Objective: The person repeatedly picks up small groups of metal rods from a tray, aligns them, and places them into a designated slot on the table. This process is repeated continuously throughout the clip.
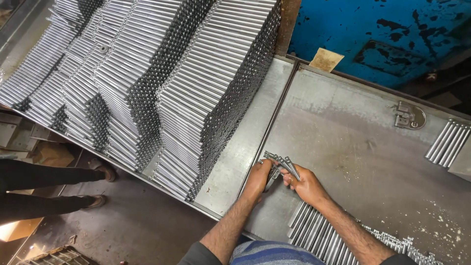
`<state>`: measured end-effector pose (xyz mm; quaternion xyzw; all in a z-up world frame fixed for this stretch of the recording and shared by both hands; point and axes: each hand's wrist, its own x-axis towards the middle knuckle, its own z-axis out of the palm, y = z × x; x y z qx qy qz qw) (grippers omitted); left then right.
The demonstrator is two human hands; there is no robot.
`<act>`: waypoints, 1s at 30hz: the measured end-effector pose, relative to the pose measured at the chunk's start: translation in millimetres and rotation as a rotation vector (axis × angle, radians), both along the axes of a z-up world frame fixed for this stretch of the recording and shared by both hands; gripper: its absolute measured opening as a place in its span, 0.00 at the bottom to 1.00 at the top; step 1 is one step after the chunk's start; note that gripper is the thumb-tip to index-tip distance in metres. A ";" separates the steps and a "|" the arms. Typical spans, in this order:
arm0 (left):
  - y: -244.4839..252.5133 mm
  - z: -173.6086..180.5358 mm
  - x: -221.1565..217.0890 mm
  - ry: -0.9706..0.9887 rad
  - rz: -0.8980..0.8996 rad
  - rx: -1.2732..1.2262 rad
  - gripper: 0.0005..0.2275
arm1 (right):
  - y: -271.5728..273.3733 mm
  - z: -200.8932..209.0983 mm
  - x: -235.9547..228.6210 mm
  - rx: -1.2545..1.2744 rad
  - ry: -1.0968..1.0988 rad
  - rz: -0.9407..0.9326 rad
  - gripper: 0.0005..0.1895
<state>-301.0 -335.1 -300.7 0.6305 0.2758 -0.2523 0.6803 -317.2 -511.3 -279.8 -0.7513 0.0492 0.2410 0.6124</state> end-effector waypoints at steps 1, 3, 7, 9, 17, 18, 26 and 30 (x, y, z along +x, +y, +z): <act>5.1 3.2 -1.4 -0.001 -0.009 -0.004 0.18 | -0.9 6.0 1.8 -0.231 -0.089 0.015 0.05; 10.6 28.9 -7.6 -0.003 -0.017 -0.006 0.22 | -6.3 -9.9 16.6 -0.459 -0.181 0.031 0.05; 7.4 65.4 -14.4 0.081 0.018 -0.032 0.24 | -8.2 -34.2 36.4 -0.705 -0.394 0.109 0.09; 5.7 49.4 -4.9 0.073 0.014 -0.045 0.25 | 4.9 -9.0 26.6 -0.566 -0.395 0.104 0.12; -1.2 24.0 6.8 -0.008 0.033 -0.019 0.17 | 11.8 10.1 3.5 -0.132 -0.046 -0.082 0.06; 1.1 19.4 3.8 -0.010 0.031 -0.019 0.17 | 7.0 7.6 13.0 -0.132 -0.048 -0.084 0.06; 3.5 58.9 -3.4 0.040 -0.009 -0.035 0.26 | 6.1 26.1 26.1 -0.582 -0.366 0.149 0.14; 0.2 -18.8 10.5 0.003 -0.070 -0.050 0.32 | 11.9 -9.2 3.2 -0.499 -0.319 0.123 0.08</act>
